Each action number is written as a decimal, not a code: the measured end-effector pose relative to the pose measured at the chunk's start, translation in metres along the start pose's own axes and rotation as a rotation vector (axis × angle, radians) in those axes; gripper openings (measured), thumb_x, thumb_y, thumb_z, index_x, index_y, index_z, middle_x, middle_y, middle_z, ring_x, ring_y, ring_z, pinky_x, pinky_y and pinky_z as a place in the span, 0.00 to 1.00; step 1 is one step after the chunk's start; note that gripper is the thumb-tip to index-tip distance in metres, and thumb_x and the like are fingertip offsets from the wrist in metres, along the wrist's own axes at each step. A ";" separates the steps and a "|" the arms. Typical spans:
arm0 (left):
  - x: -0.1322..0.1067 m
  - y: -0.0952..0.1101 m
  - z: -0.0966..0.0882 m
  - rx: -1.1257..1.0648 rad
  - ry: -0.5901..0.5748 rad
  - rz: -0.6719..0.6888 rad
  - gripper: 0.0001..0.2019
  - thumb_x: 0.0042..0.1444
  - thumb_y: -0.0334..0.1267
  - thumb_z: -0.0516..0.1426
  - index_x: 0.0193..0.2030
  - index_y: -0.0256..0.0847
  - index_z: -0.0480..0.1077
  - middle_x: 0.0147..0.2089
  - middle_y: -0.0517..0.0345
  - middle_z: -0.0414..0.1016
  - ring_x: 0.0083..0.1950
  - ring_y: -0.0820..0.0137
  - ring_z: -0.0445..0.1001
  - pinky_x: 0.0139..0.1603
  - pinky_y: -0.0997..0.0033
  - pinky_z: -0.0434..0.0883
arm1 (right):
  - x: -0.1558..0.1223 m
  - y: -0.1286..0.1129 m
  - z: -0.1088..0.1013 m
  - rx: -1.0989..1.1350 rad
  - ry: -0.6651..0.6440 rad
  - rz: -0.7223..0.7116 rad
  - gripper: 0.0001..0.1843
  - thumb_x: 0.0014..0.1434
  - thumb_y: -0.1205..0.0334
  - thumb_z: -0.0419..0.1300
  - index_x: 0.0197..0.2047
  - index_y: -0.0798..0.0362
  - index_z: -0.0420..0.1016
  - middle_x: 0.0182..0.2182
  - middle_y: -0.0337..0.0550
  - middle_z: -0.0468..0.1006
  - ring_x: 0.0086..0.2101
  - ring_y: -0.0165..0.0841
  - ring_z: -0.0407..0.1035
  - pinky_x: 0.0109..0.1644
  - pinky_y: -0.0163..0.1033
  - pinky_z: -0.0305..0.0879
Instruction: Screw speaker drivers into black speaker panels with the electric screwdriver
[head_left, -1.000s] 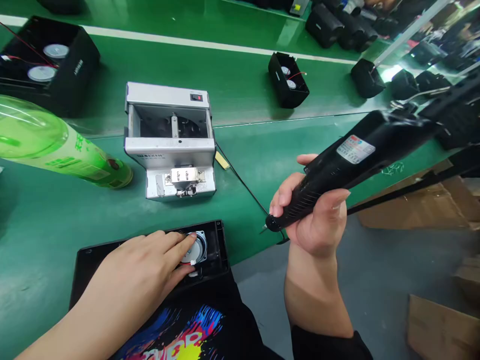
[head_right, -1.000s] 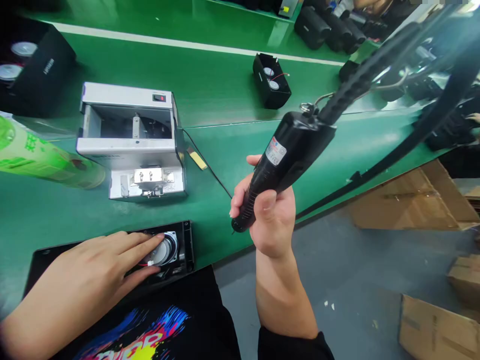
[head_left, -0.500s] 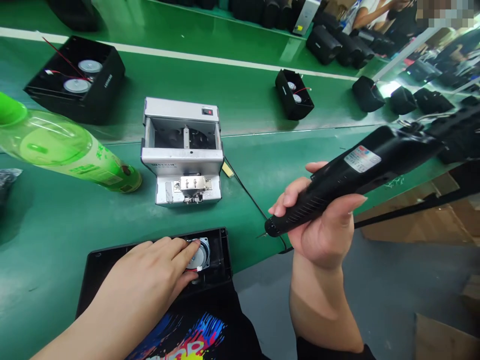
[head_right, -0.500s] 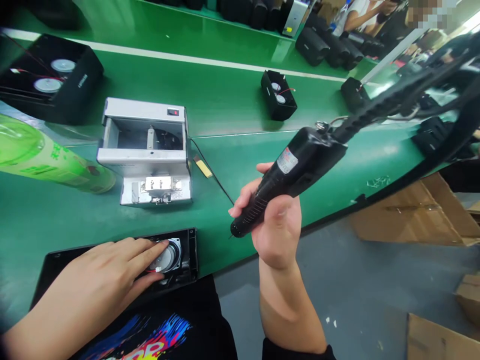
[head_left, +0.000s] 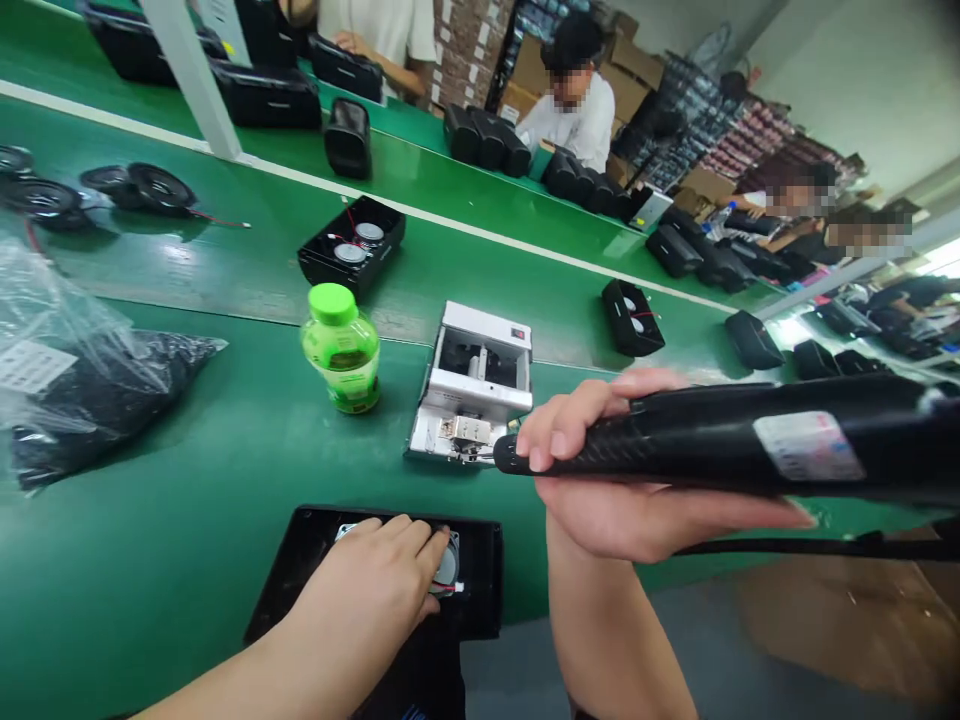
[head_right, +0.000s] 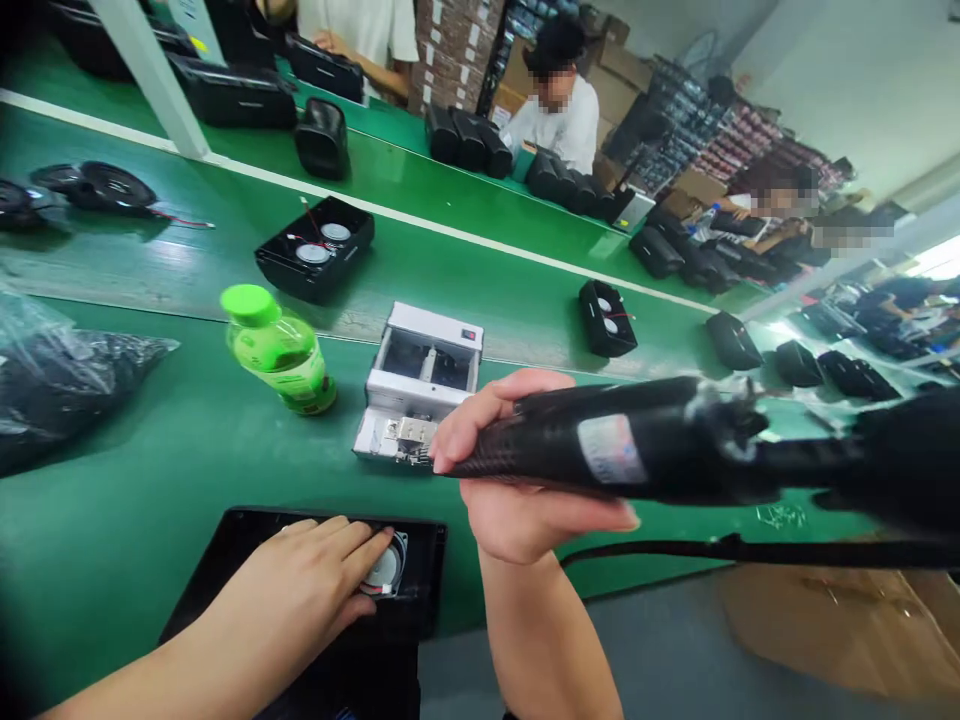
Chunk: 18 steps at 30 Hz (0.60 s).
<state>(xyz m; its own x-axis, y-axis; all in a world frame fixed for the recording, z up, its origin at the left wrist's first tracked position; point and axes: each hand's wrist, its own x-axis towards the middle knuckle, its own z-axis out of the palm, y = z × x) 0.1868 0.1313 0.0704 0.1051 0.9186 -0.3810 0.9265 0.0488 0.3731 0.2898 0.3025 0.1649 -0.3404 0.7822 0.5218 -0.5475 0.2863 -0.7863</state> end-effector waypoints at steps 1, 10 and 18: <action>0.001 0.000 -0.001 -0.015 -0.003 0.000 0.30 0.69 0.41 0.69 0.76 0.40 0.73 0.65 0.45 0.84 0.63 0.47 0.84 0.64 0.44 0.82 | -0.002 0.011 0.005 -0.014 -0.025 -0.030 0.45 0.59 0.10 0.52 0.46 0.45 0.80 0.22 0.31 0.78 0.16 0.32 0.69 0.19 0.40 0.71; 0.009 0.000 0.000 -0.090 -0.017 -0.001 0.31 0.65 0.48 0.72 0.70 0.37 0.78 0.58 0.43 0.87 0.57 0.46 0.87 0.58 0.46 0.83 | -0.003 0.031 0.013 -0.164 -0.106 0.043 0.47 0.60 0.09 0.49 0.49 0.46 0.77 0.20 0.30 0.76 0.16 0.31 0.67 0.20 0.38 0.71; 0.001 0.002 -0.011 -0.106 -0.019 -0.018 0.27 0.68 0.43 0.70 0.71 0.39 0.77 0.61 0.43 0.87 0.59 0.48 0.87 0.61 0.46 0.81 | -0.015 0.008 0.001 -0.082 -0.029 0.143 0.44 0.60 0.12 0.57 0.52 0.43 0.82 0.21 0.31 0.78 0.16 0.32 0.67 0.20 0.38 0.71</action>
<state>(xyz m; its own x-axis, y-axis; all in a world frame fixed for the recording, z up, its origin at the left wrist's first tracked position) 0.1843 0.1365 0.0803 0.0966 0.9097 -0.4038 0.8851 0.1071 0.4529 0.2893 0.2925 0.1510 -0.4330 0.8023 0.4110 -0.4280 0.2183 -0.8770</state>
